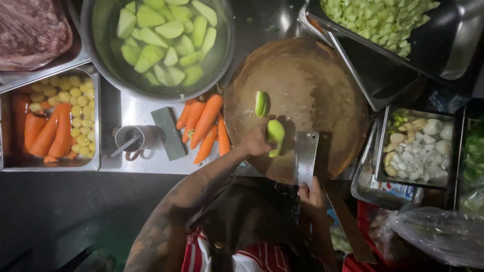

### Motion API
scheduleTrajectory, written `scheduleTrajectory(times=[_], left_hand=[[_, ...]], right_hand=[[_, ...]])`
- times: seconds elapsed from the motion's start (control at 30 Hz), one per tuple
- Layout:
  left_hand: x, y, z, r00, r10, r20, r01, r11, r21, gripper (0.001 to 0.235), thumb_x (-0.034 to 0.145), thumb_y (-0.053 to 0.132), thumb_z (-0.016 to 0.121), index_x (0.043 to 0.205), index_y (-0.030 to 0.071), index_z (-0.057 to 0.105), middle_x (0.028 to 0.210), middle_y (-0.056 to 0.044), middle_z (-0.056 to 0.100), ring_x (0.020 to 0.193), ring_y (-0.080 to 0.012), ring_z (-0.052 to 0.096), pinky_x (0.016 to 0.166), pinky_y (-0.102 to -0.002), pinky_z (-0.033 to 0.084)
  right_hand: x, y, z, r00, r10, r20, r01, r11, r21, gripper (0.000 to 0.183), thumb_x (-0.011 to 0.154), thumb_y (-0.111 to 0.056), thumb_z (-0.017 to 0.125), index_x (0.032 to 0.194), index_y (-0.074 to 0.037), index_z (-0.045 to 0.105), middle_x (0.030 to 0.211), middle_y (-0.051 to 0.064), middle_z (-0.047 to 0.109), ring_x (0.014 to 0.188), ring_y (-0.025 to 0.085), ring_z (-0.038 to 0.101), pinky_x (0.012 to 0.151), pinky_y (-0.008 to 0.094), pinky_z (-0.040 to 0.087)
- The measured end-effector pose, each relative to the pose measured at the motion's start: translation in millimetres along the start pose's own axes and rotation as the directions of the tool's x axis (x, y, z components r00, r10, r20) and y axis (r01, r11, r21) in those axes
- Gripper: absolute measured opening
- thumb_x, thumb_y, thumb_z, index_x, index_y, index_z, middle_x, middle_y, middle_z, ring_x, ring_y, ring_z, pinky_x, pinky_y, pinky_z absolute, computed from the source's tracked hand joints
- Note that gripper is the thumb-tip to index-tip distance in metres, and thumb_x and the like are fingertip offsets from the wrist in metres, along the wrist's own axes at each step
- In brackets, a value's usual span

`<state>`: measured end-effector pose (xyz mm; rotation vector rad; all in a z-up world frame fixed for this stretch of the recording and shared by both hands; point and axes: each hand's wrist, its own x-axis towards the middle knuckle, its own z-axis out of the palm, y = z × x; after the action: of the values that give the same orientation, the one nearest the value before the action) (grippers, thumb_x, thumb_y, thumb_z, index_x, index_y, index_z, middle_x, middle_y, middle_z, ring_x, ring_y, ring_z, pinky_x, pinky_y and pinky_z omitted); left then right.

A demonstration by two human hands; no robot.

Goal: The person chops a green vegetable, likely a cucumber or zucchini, into small pieces using a large cleaver on a round wooden cutting board. The chopped pieces are periodically swept into a metal tray. Other vegetables, including carrots and potatoes, are visible in the background.

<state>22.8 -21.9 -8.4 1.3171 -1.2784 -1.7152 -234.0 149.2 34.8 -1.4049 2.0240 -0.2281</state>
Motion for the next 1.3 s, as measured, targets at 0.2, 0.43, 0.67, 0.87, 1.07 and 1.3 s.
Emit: scheduleTrajectory(times=[0.2,0.43,0.67,0.87,1.07,1.3], left_hand=[[-12.5,34.9,13.7,0.991,-0.131,-0.032,0.128,0.84,0.528,0.096,0.076,0.047,0.084,0.156,0.04,0.031,0.141,-0.014,0.055,0.122,-0.0388,0.065,0.098,-0.051,0.06],[-9.7,25.8,14.7,0.971,0.239,0.012,-0.215,0.849,0.482,0.057,0.089,0.026,0.075,0.141,0.02,0.055,0.136,-0.021,0.049,0.125,-0.0463,0.058,0.102,-0.054,0.055],[-17.4,27.3,-2.2,0.896,0.444,-0.028,-0.426,0.875,0.231,0.053,0.091,0.025,0.074,0.139,0.011,0.058,0.136,-0.02,0.055,0.127,-0.0465,0.058,0.108,-0.055,0.049],[-11.5,11.8,-3.4,0.831,0.547,-0.104,-0.521,0.83,0.202,0.048,0.09,0.03,0.079,0.13,0.008,0.065,0.126,-0.017,0.062,0.126,-0.0427,0.059,0.11,-0.054,0.045],[-3.1,0.6,-0.1,0.83,0.538,-0.146,-0.51,0.838,0.192,0.047,0.085,0.027,0.083,0.125,0.009,0.066,0.124,-0.016,0.066,0.124,-0.0411,0.061,0.108,-0.053,0.047],[-2.0,-7.8,2.9,0.856,0.481,-0.188,-0.458,0.875,0.155,0.054,0.075,0.029,0.088,0.121,0.012,0.066,0.125,-0.015,0.061,0.12,-0.041,0.062,0.105,-0.051,0.049]], right_hand=[[29.6,27.1,19.1,0.993,-0.008,0.117,-0.029,0.951,0.308,0.032,0.096,-0.047,0.055,0.107,-0.02,0.068,0.076,0.003,0.067,0.079,0.021,0.065,0.067,0.034,0.05],[29.3,28.3,28.4,0.991,-0.064,0.118,0.06,0.997,0.039,0.04,0.097,-0.056,0.047,0.124,-0.028,0.059,0.078,0.005,0.068,0.078,0.022,0.069,0.064,0.035,0.054],[2.4,4.7,22.6,0.976,-0.214,-0.032,0.188,0.911,-0.366,0.043,0.092,-0.042,0.06,0.132,-0.025,0.059,0.071,0.009,0.068,0.072,0.028,0.074,0.059,0.047,0.055],[-21.5,-94.2,-44.4,0.953,0.241,0.182,-0.197,0.953,-0.231,0.05,0.097,-0.054,0.048,0.144,-0.036,0.048,0.117,0.015,0.071,0.116,0.032,0.068,0.097,0.048,0.055],[-5.7,-99.6,-57.1,0.903,0.335,0.267,-0.222,0.899,-0.378,0.052,0.101,-0.056,0.038,0.149,-0.036,0.037,0.123,0.023,0.063,0.118,0.047,0.063,0.094,0.063,0.049],[0.0,-93.3,-62.3,0.982,0.016,0.187,0.032,0.968,-0.25,0.042,0.098,-0.038,0.049,0.131,-0.012,0.05,0.094,0.034,0.069,0.098,0.053,0.069,0.079,0.059,0.056]])
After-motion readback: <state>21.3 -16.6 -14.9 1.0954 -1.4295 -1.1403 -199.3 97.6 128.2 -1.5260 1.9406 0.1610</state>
